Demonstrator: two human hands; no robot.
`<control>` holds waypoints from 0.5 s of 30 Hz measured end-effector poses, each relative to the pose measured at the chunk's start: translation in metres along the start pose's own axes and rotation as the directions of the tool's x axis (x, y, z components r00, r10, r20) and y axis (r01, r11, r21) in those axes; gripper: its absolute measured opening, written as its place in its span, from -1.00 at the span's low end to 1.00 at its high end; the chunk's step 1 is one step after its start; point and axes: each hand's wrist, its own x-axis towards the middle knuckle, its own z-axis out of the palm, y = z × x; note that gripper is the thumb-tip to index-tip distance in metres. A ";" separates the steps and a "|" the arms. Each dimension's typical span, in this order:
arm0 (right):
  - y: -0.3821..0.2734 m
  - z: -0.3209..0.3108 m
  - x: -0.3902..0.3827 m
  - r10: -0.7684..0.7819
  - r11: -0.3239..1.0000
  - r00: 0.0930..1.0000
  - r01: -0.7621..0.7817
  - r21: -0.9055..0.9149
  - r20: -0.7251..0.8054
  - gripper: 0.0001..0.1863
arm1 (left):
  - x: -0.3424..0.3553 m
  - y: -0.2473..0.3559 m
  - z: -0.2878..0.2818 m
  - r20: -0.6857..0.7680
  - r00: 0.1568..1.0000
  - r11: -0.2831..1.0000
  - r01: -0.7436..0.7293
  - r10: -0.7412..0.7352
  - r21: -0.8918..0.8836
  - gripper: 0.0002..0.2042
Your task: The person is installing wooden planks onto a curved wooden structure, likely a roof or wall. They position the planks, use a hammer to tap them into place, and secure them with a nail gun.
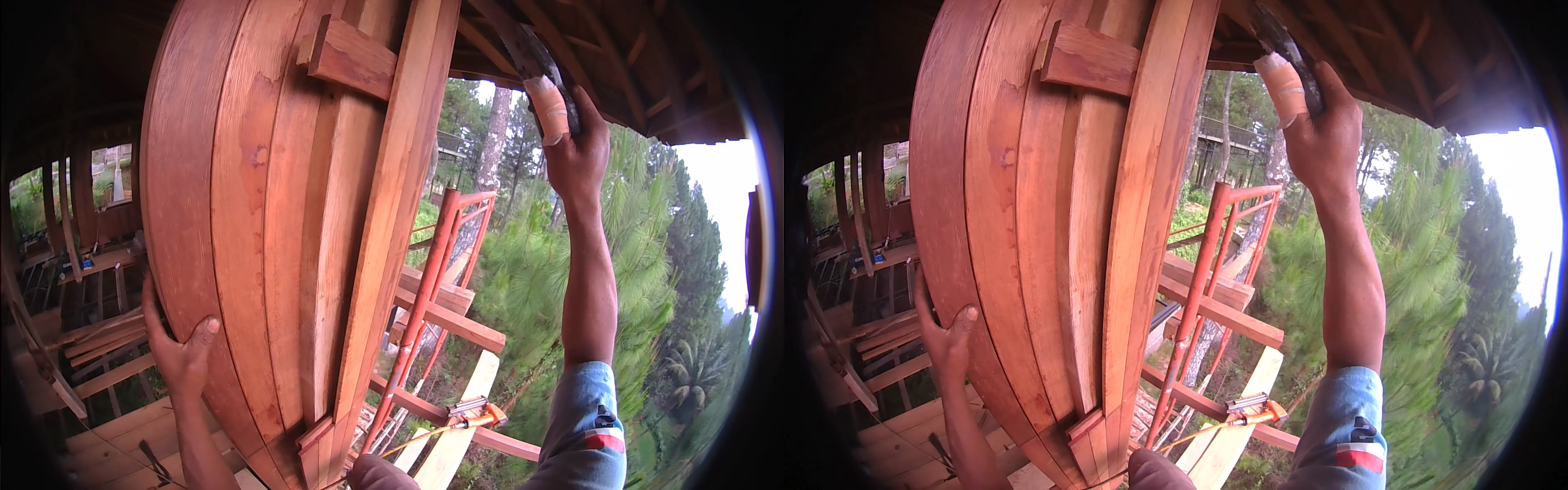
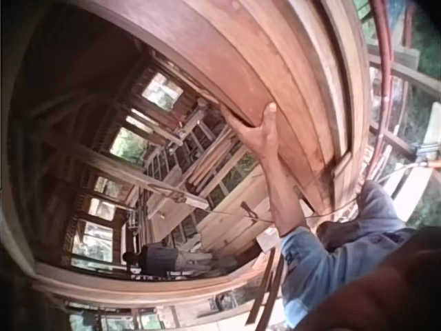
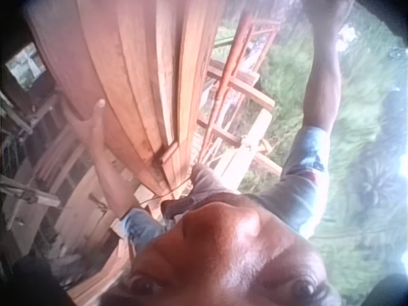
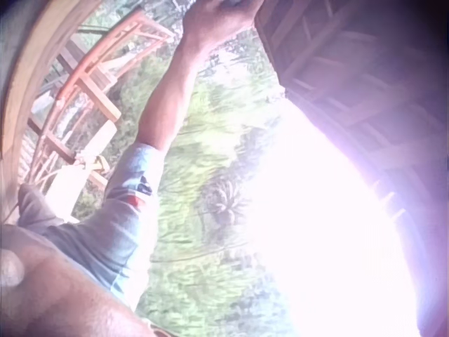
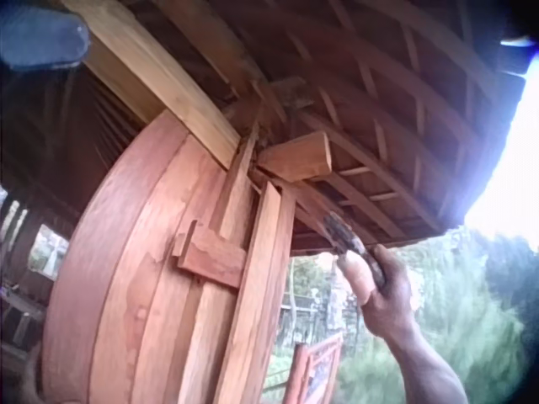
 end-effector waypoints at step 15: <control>0.021 0.037 -0.011 0.016 0.994 0.991 -0.002 0.108 -0.129 -0.68 | 0.001 0.008 0.002 0.038 0.999 1.000 0.024 -0.024 0.011 0.14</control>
